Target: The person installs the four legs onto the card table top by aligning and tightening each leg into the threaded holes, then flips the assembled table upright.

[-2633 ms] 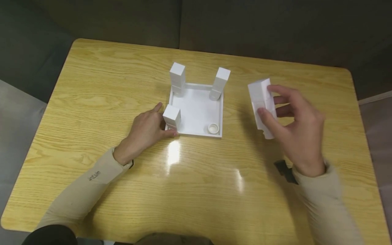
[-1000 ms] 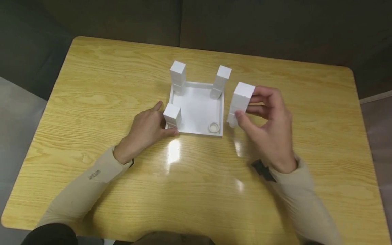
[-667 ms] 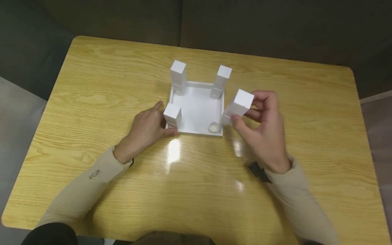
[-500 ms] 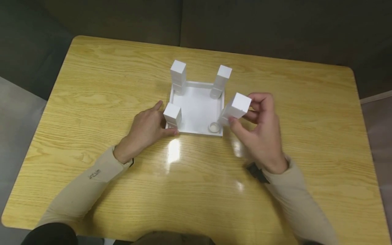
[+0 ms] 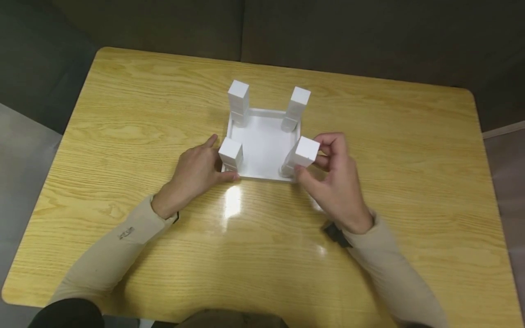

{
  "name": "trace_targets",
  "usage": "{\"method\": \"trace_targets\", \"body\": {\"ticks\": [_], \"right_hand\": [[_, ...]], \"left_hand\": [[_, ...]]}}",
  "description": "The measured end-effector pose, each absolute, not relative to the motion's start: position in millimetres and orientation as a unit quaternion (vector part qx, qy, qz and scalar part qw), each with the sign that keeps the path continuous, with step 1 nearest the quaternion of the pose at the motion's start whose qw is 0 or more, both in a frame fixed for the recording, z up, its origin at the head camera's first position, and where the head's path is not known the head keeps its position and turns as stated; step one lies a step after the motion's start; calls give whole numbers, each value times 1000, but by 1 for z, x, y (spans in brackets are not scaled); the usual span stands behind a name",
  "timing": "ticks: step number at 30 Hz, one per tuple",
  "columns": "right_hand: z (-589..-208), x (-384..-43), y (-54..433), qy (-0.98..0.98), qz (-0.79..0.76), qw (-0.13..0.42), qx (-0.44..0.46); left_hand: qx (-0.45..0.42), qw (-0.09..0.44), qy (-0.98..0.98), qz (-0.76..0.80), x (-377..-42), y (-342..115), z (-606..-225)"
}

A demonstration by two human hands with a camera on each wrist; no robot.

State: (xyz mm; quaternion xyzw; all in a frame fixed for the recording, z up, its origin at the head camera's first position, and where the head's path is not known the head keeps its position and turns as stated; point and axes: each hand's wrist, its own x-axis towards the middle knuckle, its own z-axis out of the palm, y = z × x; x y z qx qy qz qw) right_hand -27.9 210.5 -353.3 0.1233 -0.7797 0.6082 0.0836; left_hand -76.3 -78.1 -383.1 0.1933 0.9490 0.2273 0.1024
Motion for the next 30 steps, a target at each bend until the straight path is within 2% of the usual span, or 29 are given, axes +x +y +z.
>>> {"method": "trace_targets", "body": {"ticks": [13, 30], "right_hand": [[-362, -29, 208, -791, 602, 51, 92], [-365, -34, 207, -812, 574, 58, 90]], "left_hand": [[198, 101, 948, 226, -76, -78, -384], [200, 97, 948, 226, -76, -79, -383]]}}
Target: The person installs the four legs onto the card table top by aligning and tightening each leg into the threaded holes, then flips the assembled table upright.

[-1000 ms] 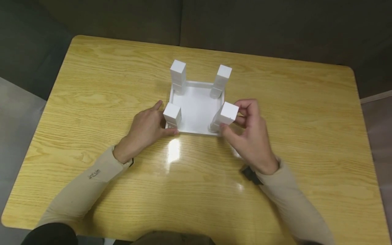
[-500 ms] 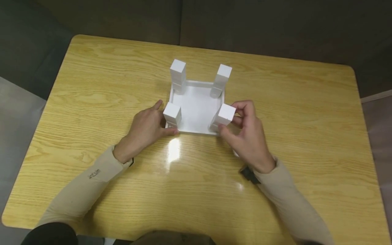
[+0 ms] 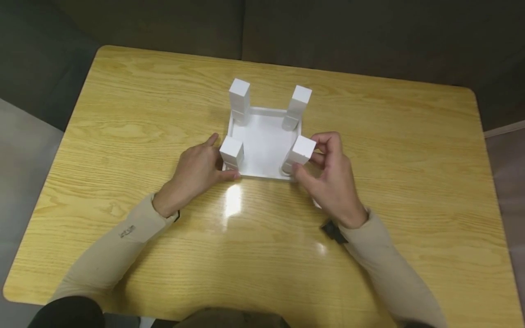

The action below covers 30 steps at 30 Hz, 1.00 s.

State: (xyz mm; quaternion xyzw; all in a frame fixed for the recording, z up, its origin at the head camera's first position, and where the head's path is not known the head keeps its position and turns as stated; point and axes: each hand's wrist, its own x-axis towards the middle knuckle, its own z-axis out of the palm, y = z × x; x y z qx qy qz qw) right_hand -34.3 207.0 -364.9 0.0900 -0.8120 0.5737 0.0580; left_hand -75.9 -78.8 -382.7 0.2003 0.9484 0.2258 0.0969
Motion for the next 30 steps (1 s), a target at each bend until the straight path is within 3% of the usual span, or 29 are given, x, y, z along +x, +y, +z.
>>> {"method": "trace_targets", "body": {"ticks": [16, 30], "right_hand": [[-375, -33, 206, -818, 568, 35, 82], [-374, -36, 216, -887, 426, 82, 160]], "left_hand": [[203, 91, 948, 227, -76, -79, -384], [198, 94, 949, 224, -76, -78, -383]]}}
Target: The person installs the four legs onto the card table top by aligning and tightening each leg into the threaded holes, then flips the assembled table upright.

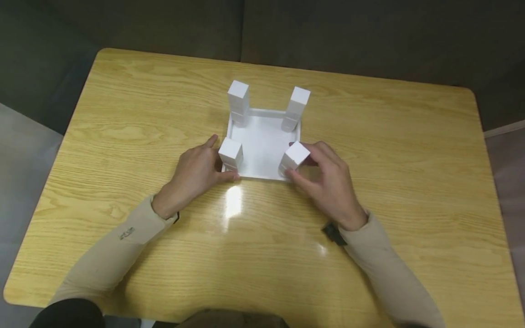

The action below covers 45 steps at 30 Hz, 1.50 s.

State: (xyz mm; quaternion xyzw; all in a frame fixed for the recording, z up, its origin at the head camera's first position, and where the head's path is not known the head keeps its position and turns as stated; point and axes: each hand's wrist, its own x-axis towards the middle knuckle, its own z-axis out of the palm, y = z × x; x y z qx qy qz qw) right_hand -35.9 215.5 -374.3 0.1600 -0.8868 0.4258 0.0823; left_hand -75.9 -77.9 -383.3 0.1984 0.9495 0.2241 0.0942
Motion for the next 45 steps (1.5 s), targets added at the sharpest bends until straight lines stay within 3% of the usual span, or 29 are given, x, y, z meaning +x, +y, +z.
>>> {"method": "trace_targets", "body": {"ticks": [34, 45], "right_hand": [[-374, -35, 222, -881, 448, 76, 133], [-375, -35, 222, -892, 427, 69, 133]], "left_hand": [[186, 113, 950, 224, -77, -77, -383], [197, 96, 951, 219, -77, -79, -385]]}}
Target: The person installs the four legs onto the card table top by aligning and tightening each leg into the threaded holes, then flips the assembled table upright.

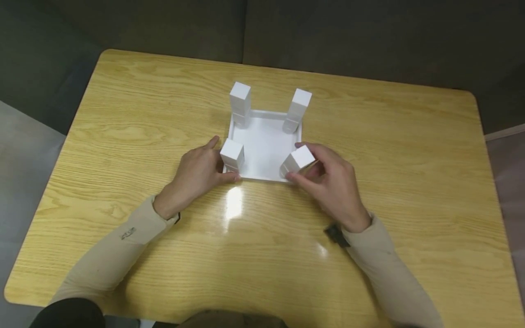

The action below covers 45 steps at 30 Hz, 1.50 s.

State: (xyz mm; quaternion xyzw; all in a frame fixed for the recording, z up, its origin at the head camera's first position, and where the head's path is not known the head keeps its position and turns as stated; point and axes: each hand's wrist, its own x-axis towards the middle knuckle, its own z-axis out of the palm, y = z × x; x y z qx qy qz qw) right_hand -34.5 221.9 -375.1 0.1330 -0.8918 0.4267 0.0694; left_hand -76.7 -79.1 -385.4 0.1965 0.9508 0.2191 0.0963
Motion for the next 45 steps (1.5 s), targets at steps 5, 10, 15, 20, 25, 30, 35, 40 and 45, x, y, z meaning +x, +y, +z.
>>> {"method": "trace_targets", "body": {"ticks": [5, 10, 15, 20, 25, 30, 35, 40, 45], "right_hand": [[-375, -36, 221, -894, 413, 84, 151], [-376, -36, 222, -896, 408, 90, 152], [-376, -36, 224, -893, 415, 90, 150], [-377, -36, 225, -895, 410, 96, 147], [-377, -35, 224, -894, 418, 92, 131], [-377, -35, 223, -889, 431, 85, 128], [-377, -36, 223, -886, 435, 78, 140], [-377, -37, 222, -886, 433, 81, 148], [-376, -38, 222, -883, 436, 77, 153]], "left_hand": [[198, 92, 951, 217, -76, -79, -385], [198, 97, 951, 218, -75, -79, -384], [200, 95, 950, 218, -76, -79, -384], [200, 96, 950, 219, -77, -78, -386], [197, 97, 951, 218, -76, -78, -385], [198, 95, 951, 217, -76, -78, -385], [197, 97, 951, 216, -76, -78, -384], [195, 100, 951, 218, -76, -78, -384], [196, 100, 950, 223, -76, -78, -384]]}}
